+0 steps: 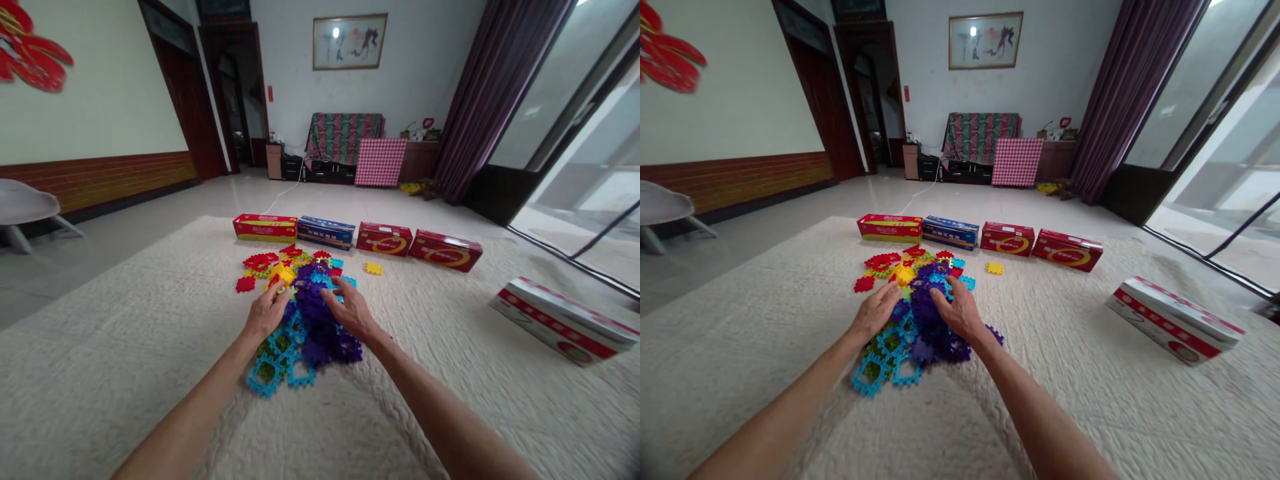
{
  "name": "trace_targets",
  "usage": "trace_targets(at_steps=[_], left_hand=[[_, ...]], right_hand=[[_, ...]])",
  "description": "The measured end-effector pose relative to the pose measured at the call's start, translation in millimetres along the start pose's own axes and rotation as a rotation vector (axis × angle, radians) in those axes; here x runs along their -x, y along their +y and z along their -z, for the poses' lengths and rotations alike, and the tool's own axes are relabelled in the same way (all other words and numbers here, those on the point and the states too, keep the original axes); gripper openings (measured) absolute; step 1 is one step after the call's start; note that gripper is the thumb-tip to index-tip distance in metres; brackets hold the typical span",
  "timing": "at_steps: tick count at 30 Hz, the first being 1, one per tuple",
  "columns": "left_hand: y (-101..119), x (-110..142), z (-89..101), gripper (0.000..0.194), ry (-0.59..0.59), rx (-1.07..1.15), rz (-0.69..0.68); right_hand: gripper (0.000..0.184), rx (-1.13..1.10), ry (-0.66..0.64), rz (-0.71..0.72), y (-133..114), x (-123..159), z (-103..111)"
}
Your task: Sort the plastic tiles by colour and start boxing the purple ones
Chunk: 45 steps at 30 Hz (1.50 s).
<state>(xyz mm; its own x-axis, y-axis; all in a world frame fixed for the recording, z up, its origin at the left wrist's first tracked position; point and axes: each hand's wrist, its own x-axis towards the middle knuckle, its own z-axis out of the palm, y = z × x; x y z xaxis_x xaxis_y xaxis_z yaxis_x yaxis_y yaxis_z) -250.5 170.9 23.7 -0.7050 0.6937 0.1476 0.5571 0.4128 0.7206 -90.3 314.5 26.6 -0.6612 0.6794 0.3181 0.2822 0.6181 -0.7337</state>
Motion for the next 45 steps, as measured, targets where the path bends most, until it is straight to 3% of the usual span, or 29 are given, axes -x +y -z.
trace_targets(at_steps=[3, 6, 9, 12, 15, 20, 26, 32, 36, 38, 40, 42, 45], left_hand=[[-6, -23, 22.6, 0.048, 0.076, -0.044, -0.088], [-33, -69, 43.7, 0.049, 0.220, -0.193, -0.014], [-68, -125, 49.8, 0.047, 0.232, -0.312, 0.116], [-86, -171, 38.9, 0.055, 0.140, -0.338, 0.189], [-80, -200, 19.0, 0.059, 0.037, -0.319, 0.141], [-45, -228, -15.8, 0.062, -0.137, -0.297, -0.056], [-24, -246, -45.7, 0.063, -0.305, -0.402, -0.203], [-23, -218, -38.5, 0.046, -0.440, -0.324, -0.387], [-20, -185, -13.4, 0.041, -0.453, -0.353, -0.342], [-15, -164, 1.1, 0.040, -0.410, -0.405, -0.292], [-4, -134, 13.1, 0.045, -0.273, -0.483, -0.286], [11, -91, 19.0, 0.053, -0.121, -0.526, -0.371], [35, -5, 13.0, 0.059, -0.218, -0.449, -0.681]], right_hand=[[0.043, -0.012, 0.148, 0.064, 21, -26, 25], [0.042, 0.218, 0.262, -0.081, 78, -62, 52], [0.048, 0.439, 0.230, -0.267, 137, -96, 62], [0.047, 0.477, 0.140, -0.231, 161, -124, 49], [0.046, 0.457, -0.016, -0.072, 148, -148, 18], [0.052, 0.367, -0.185, 0.107, 107, -180, -32], [0.057, 0.387, -0.321, 0.174, 79, -197, -51], [0.035, 0.346, -0.477, 0.174, 46, -172, -61], [0.034, 0.392, -0.449, 0.155, 15, -144, -68], [0.036, 0.388, -0.462, 0.166, 1, -129, -62], [0.038, 0.378, -0.450, 0.177, -5, -111, -45], [0.038, 0.344, -0.345, 0.169, 1, -91, -19], [0.037, 0.223, 0.013, 0.061, 34, -51, 25]])
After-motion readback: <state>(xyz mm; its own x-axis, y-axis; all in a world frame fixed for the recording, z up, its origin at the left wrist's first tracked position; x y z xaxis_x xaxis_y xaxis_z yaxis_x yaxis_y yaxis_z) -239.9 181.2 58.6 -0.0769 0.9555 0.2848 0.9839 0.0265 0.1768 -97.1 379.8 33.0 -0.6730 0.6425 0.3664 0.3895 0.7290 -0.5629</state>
